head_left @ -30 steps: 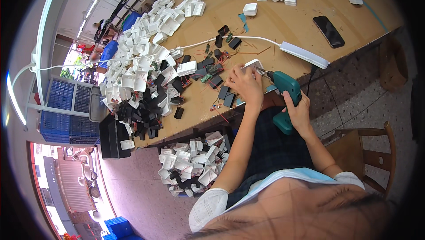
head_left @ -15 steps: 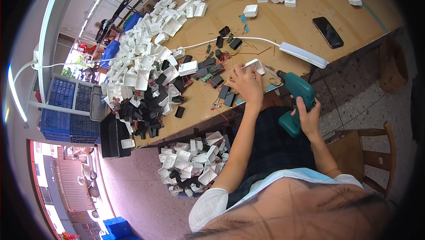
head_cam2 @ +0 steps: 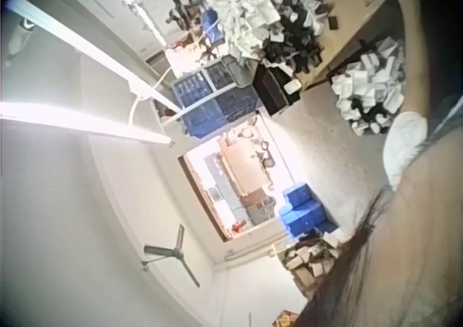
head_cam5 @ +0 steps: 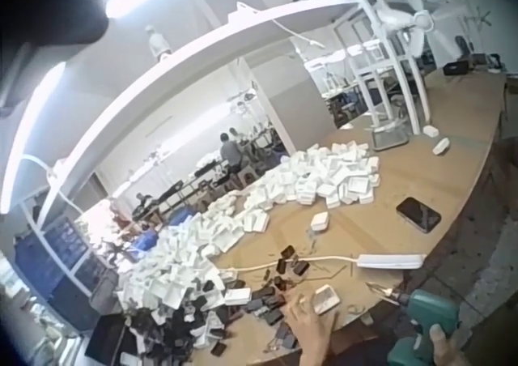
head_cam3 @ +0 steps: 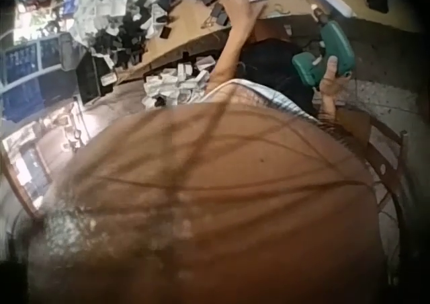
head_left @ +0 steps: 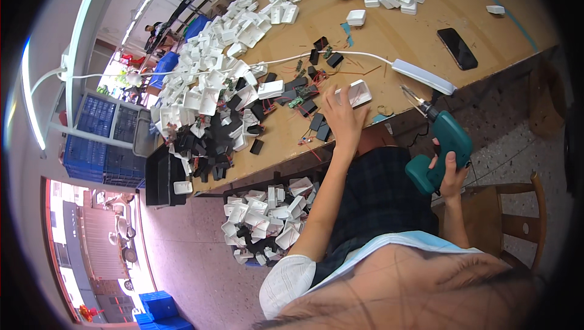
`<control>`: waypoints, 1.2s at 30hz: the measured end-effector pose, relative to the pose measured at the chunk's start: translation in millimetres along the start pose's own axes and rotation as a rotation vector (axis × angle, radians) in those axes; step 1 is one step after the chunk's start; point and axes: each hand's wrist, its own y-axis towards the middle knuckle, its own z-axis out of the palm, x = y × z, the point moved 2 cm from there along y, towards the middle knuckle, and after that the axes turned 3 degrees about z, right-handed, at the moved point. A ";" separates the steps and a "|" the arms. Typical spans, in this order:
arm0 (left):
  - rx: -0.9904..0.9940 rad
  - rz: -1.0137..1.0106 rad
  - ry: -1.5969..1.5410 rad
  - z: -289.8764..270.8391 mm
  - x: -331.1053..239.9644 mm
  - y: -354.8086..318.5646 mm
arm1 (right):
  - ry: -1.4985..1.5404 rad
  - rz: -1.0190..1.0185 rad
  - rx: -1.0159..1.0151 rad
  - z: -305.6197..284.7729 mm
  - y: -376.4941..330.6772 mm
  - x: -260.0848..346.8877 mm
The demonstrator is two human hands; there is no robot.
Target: Assembling white plastic component housings containing circuit boards and wires using an electric screwdriver.
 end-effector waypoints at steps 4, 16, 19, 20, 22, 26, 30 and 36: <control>0.171 -0.076 0.049 -3.3 23.5 5.9 | -0.033 -0.028 -0.031 -6.3 1.1 -1.6; -0.284 -0.590 -0.790 -138.0 164.5 138.7 | 0.016 -0.089 -0.050 2.2 16.0 7.4; -0.513 -0.460 -0.616 -198.5 236.7 181.8 | 0.010 -0.048 -0.074 2.2 20.8 1.8; -0.588 -0.337 -0.441 -230.5 268.7 193.1 | 0.019 -0.042 -0.037 5.3 23.0 2.6; -0.678 -0.240 0.434 -246.0 276.8 207.4 | 0.002 -0.038 -0.038 1.7 28.7 1.5; -0.532 -0.065 0.667 -161.0 225.5 242.2 | 0.028 -0.031 -0.082 -6.1 38.6 -4.4; -0.016 0.417 0.331 4.4 162.3 262.5 | 0.036 -0.011 -0.085 -6.2 46.1 -7.6; 0.292 1.088 0.504 194.8 70.1 273.2 | 0.036 0.000 -0.104 -7.8 43.6 -6.6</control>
